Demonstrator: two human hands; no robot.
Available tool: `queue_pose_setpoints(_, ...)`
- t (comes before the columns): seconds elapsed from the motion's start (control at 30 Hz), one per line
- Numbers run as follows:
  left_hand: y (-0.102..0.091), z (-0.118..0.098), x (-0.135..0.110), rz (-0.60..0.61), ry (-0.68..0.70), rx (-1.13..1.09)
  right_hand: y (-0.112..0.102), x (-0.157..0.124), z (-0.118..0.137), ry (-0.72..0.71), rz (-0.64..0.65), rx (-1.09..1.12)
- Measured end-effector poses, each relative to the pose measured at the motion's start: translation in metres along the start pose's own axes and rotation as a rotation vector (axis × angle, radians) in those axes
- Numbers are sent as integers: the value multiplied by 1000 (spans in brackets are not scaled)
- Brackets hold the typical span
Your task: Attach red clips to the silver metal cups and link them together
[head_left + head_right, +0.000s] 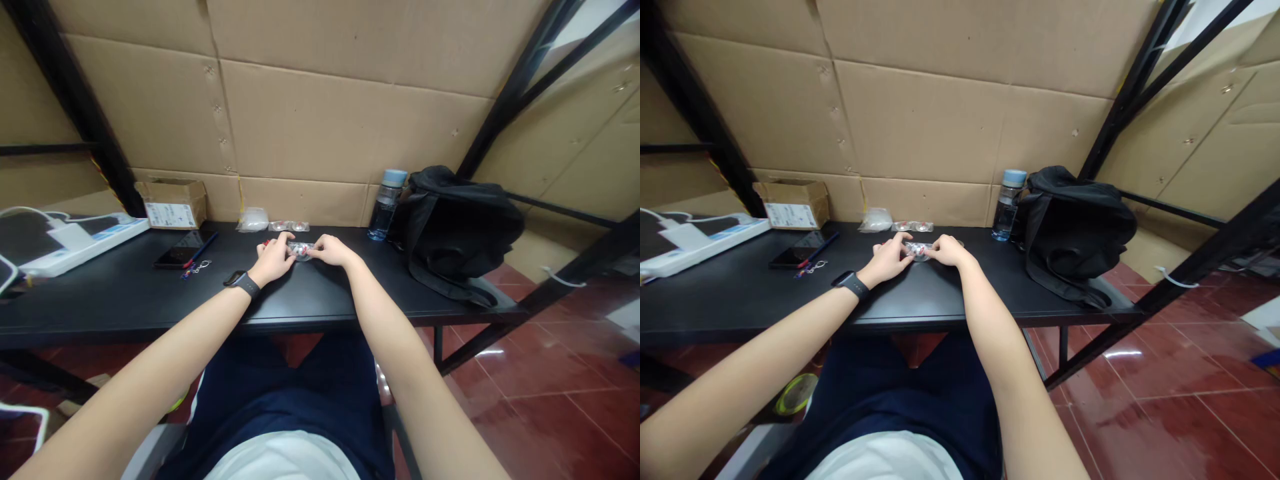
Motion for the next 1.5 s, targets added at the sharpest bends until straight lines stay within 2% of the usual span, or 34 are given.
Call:
queue_pose_setpoints(0.3, -1, -1, -1, -3, -1, -34, 3, 1, -7, 9, -36, 23)
queue_pose_setpoints(0.57, -2, 1, 0, -10, -30, -71, -4, 2, -5, -14, -82, 49)
queue_pose_setpoints(0.73, -4, 5, 2, -24, -80, -85, -12, 2, -25, 159, -215, -38)
queue_pose_setpoints(0.87, -3, 12, 4, -23, -112, -84, -9, 0, -36, 313, -281, -129)
queue_pose_setpoints(0.97, -1, 14, 5, -22, -117, -82, -4, 1, -32, 373, -320, -201)
queue_pose_setpoints(1.1, 0, 14, 5, -23, -117, -76, -2, 3, -20, 370, -352, -274)
queue_pose_setpoints(1.2, 0, 14, 4, -26, -126, -68, -4, 3, -11, 298, -315, -289)
queue_pose_setpoints(1.33, 0, 14, 5, -27, -126, -64, -2, 0, 0, 167, -174, -297)
queue_pose_setpoints(1.5, -2, 10, 4, -40, -117, -63, 5, 3, 3, 159, -85, -347)
Point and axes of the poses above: each hand's wrist, its own x-axis towards the middle knuckle, its own y-axis out of the palm, z = x × y, the point moved 3 cm from there along x, towards the middle knuckle, and after that the axes turned 4 degrees about -z, right-handed, at the moved point
